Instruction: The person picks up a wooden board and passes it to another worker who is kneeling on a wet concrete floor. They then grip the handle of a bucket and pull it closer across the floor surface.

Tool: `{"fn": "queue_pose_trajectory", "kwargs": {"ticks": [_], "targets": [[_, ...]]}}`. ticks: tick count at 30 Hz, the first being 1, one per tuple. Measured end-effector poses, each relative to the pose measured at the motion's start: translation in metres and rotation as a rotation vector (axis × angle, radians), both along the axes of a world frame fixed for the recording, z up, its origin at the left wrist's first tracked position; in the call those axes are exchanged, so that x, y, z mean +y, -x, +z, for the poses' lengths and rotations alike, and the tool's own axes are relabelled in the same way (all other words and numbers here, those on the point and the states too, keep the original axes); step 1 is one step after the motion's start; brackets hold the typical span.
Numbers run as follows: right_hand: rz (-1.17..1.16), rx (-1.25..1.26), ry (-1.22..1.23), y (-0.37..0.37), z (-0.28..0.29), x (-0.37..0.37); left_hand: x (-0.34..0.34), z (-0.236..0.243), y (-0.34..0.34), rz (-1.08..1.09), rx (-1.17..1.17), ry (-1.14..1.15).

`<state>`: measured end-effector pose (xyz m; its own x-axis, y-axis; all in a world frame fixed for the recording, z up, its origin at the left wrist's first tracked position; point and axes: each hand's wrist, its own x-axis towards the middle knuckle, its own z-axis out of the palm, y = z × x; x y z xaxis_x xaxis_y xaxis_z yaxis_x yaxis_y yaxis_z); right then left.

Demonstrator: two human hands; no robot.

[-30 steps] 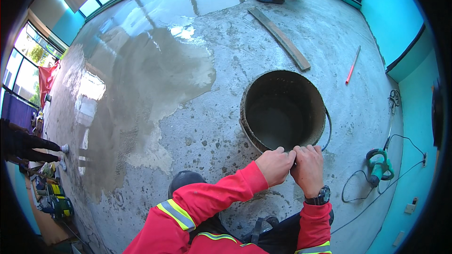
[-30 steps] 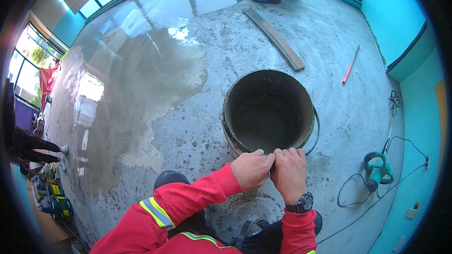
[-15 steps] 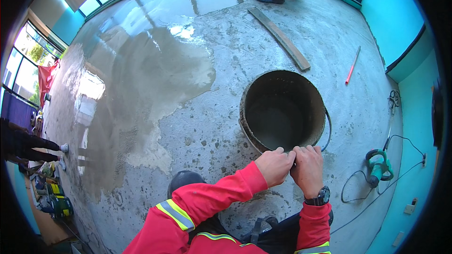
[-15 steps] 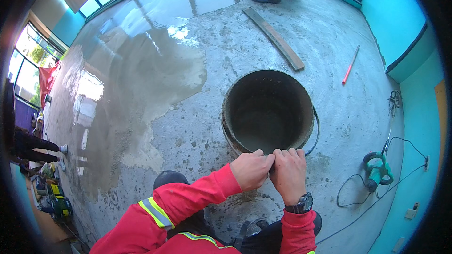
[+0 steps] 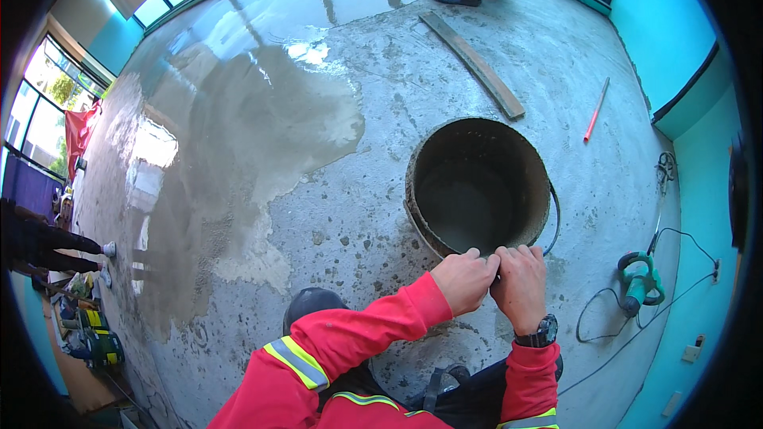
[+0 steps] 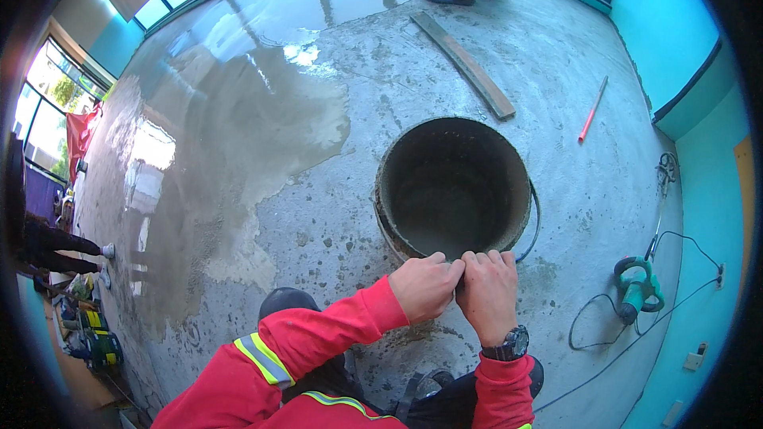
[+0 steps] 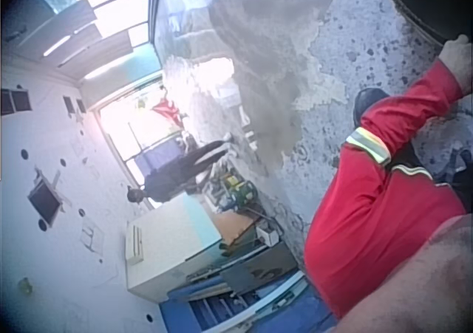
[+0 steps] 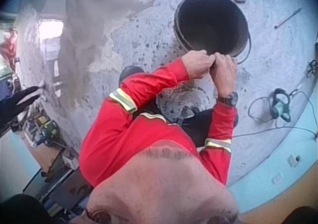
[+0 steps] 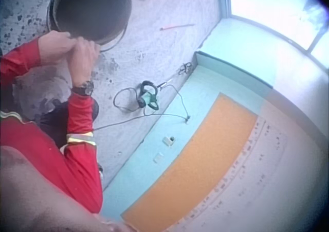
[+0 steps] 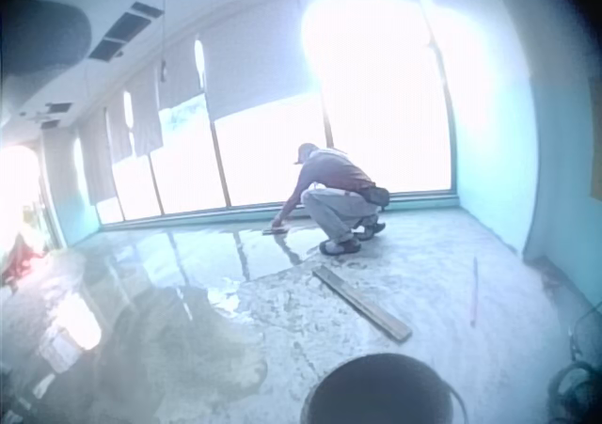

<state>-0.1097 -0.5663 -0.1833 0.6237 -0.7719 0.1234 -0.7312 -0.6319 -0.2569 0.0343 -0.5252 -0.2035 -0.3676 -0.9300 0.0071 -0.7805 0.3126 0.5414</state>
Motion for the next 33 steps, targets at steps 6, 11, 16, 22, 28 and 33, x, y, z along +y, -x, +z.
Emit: {"fn": "queue_pose_trajectory", "kwargs": {"ticks": [6, 11, 16, 22, 28, 33], "targets": [[0.000, 0.010, -0.002, 0.0002, 0.0000, 0.0004, 0.0000, -0.0033, -0.0003, -0.009, -0.009, 0.002], [-0.002, 0.021, 0.004, 0.0011, -0.0010, 0.0009, 0.0006, -0.0012, 0.0003, -0.012, -0.008, -0.006], [0.002, -0.004, 0.005, 0.0001, -0.0011, 0.0005, 0.0006, -0.0012, -0.0010, -0.017, 0.004, 0.020], [0.001, 0.011, 0.000, -0.0002, 0.0001, 0.0008, 0.0010, -0.0009, -0.0007, -0.010, 0.017, 0.027], [0.000, -0.001, -0.001, -0.0003, -0.0004, 0.0011, 0.0011, -0.0019, -0.0007, -0.014, 0.016, 0.039], [-0.001, -0.008, 0.000, 0.0004, -0.0014, 0.0011, 0.0010, -0.0008, -0.0001, -0.002, 0.016, 0.017]]}}
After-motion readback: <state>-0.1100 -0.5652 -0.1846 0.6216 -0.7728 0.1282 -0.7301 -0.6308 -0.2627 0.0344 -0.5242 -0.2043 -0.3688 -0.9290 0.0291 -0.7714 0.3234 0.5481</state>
